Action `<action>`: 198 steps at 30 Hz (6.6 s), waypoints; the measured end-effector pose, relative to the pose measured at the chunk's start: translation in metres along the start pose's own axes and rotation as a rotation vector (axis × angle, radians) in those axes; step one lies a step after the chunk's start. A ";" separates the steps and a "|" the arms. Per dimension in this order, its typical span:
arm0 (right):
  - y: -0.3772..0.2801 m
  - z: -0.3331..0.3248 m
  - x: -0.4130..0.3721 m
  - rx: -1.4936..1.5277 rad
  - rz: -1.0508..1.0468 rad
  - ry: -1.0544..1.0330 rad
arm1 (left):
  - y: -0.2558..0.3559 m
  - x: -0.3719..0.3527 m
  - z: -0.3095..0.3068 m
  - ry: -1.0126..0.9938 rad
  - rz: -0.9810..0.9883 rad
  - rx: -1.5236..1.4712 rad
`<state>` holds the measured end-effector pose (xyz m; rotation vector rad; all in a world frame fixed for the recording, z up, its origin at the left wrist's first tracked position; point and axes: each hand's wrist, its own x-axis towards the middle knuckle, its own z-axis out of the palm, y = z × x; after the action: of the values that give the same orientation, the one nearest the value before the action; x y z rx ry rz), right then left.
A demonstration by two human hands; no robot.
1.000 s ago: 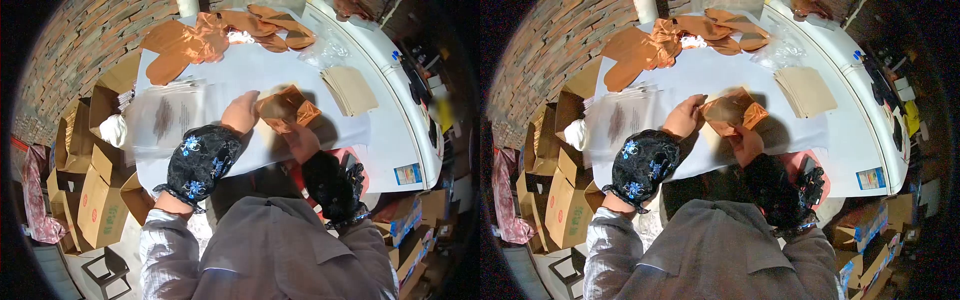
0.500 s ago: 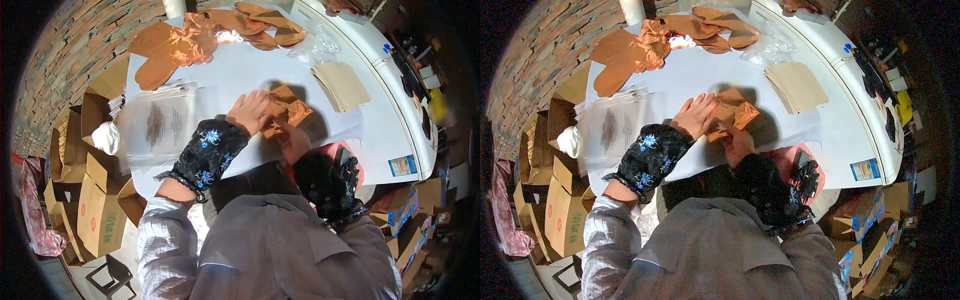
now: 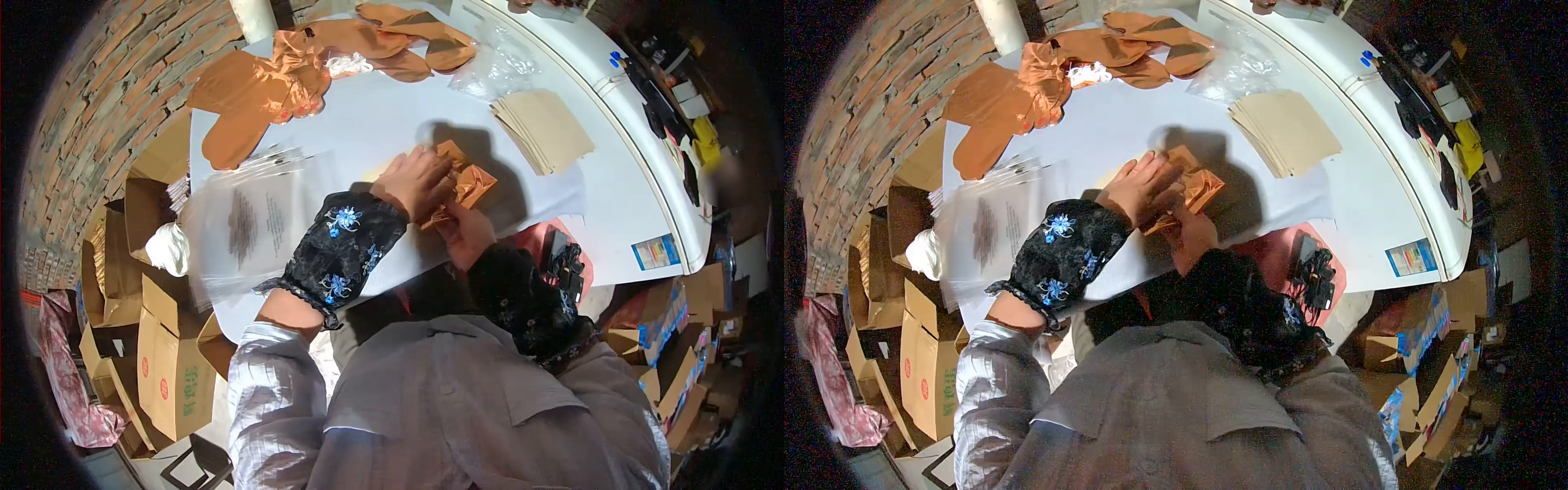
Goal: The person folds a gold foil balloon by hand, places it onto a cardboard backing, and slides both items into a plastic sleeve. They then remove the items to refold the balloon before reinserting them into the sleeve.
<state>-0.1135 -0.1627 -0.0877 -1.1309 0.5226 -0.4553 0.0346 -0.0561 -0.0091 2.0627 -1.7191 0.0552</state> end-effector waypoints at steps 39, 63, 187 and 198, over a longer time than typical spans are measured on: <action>-0.090 -0.008 0.034 -1.463 -0.923 -0.470 | 0.007 -0.003 -0.002 -0.124 -0.084 0.121; -0.094 0.016 0.060 -1.493 -0.971 -0.468 | 0.006 -0.005 0.002 0.011 -0.045 0.066; -0.071 -0.037 -0.023 -0.756 -0.322 -0.244 | -0.020 -0.183 -0.041 0.201 -0.946 0.596; -0.062 -0.003 -0.038 0.090 0.084 -0.182 | 0.024 -0.166 -0.067 0.122 -0.835 0.610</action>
<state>-0.1503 -0.1647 -0.0247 -1.0480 0.3848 -0.2970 -0.0076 0.1183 0.0069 2.9815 -0.6922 0.4730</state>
